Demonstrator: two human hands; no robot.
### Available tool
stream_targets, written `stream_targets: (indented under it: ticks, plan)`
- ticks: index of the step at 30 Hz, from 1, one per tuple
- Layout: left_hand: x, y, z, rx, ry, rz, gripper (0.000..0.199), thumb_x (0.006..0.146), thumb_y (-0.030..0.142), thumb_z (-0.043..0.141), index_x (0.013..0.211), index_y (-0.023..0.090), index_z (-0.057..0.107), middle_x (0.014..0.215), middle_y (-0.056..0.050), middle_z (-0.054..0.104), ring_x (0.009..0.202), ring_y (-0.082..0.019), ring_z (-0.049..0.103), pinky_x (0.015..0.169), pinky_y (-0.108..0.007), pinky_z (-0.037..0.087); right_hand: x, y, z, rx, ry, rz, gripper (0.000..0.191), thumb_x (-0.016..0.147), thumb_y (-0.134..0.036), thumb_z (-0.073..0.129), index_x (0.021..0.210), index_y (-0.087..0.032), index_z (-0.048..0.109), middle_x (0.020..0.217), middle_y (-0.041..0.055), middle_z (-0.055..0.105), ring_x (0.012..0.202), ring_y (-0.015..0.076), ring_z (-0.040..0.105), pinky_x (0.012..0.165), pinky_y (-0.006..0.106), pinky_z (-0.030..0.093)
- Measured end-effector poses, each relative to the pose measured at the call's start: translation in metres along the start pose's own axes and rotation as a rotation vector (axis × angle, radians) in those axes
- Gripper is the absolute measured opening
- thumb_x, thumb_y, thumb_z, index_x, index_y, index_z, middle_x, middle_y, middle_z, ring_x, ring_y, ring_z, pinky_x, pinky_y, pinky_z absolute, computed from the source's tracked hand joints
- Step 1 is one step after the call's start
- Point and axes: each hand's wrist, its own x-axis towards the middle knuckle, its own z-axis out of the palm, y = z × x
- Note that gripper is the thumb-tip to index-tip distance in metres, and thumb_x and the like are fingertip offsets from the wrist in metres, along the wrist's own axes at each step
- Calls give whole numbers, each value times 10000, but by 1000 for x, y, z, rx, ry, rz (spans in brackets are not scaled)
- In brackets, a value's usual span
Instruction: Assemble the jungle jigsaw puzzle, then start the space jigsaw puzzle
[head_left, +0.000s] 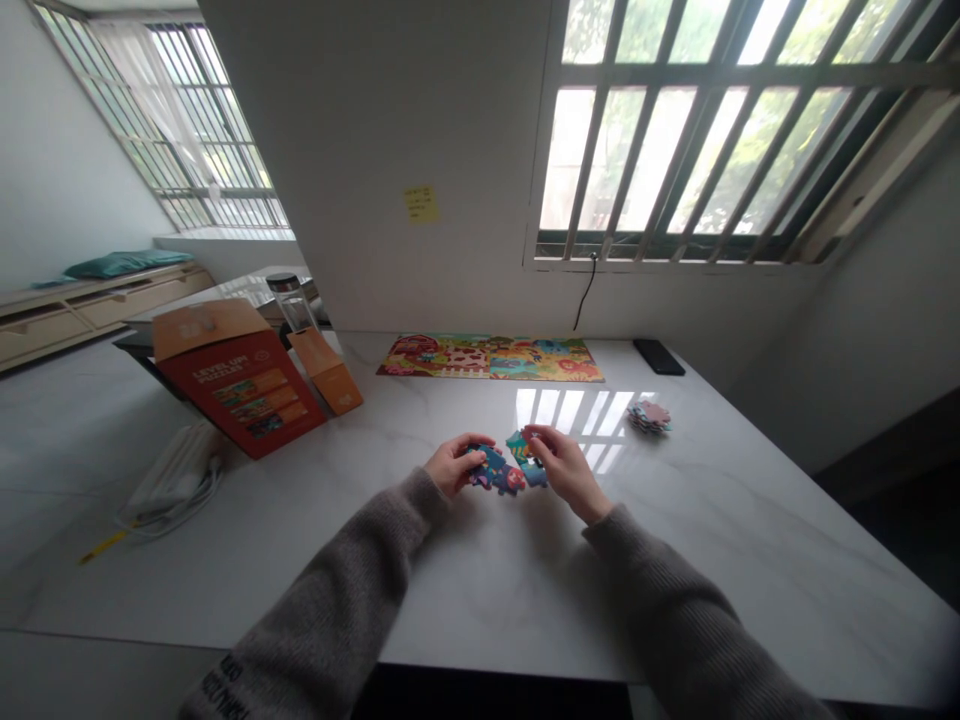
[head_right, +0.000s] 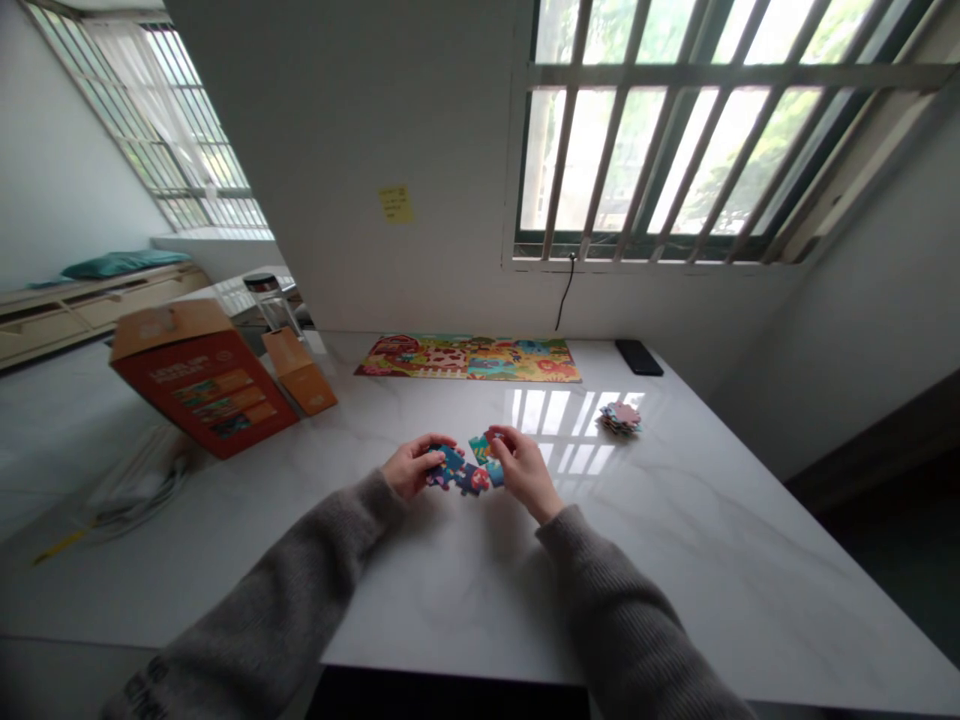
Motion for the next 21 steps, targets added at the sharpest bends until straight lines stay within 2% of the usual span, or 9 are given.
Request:
stream_targets:
  ticks: [3,6,9,12,14,17,21]
  plan:
    - [2,3,0,-45,106,30,605,568,402,930,1022,118,648,983,-125,727,705,-177,697,527,-259,603,-3,5,1,-301,-102,-81,215,910,-297,542,981,-222,730,894,66,715,864,235,605,827,396,464]
    - [2,5,2,-34,174,48,657,546,419,945,1045,117,642,927,-96,718,687,-175,692,519,-285,617,-8,3,8,-503,-70,-178,191,901,-283,571,982,-239,739,922,79,686,971,275,573,890,438,418]
    - [1,2,7,-8,198,35,643,555,459,934,1015,119,641,812,-41,680,609,-170,676,469,-312,618,-11,-5,14,-389,-28,-229,251,956,-342,522,1114,-215,670,925,73,665,904,234,592,832,377,442]
    - [-3,-1,13,16,170,-4,639,559,497,922,986,119,633,764,-21,652,560,-182,672,412,-316,597,-12,-9,19,-259,-64,-209,220,951,-397,539,997,-200,626,773,24,637,707,180,570,683,310,439]
    - [-5,-3,17,-16,113,-28,646,570,466,927,1027,121,628,817,-40,674,625,-202,702,483,-330,626,-11,-7,21,-225,-44,-164,225,927,-418,567,850,-207,588,717,12,616,652,168,551,627,296,421]
    - [-7,-6,19,-82,45,-11,693,552,311,958,1122,132,606,936,-76,706,767,-216,727,667,-351,653,-9,-1,23,-96,13,-60,290,911,-480,569,800,-213,553,701,10,614,641,170,568,602,291,431]
    - [-5,-7,15,-73,68,5,694,543,249,951,1127,126,597,932,-78,699,789,-234,728,662,-358,651,-5,2,19,99,100,23,392,860,-593,602,802,-210,546,690,8,609,640,172,574,586,285,449]
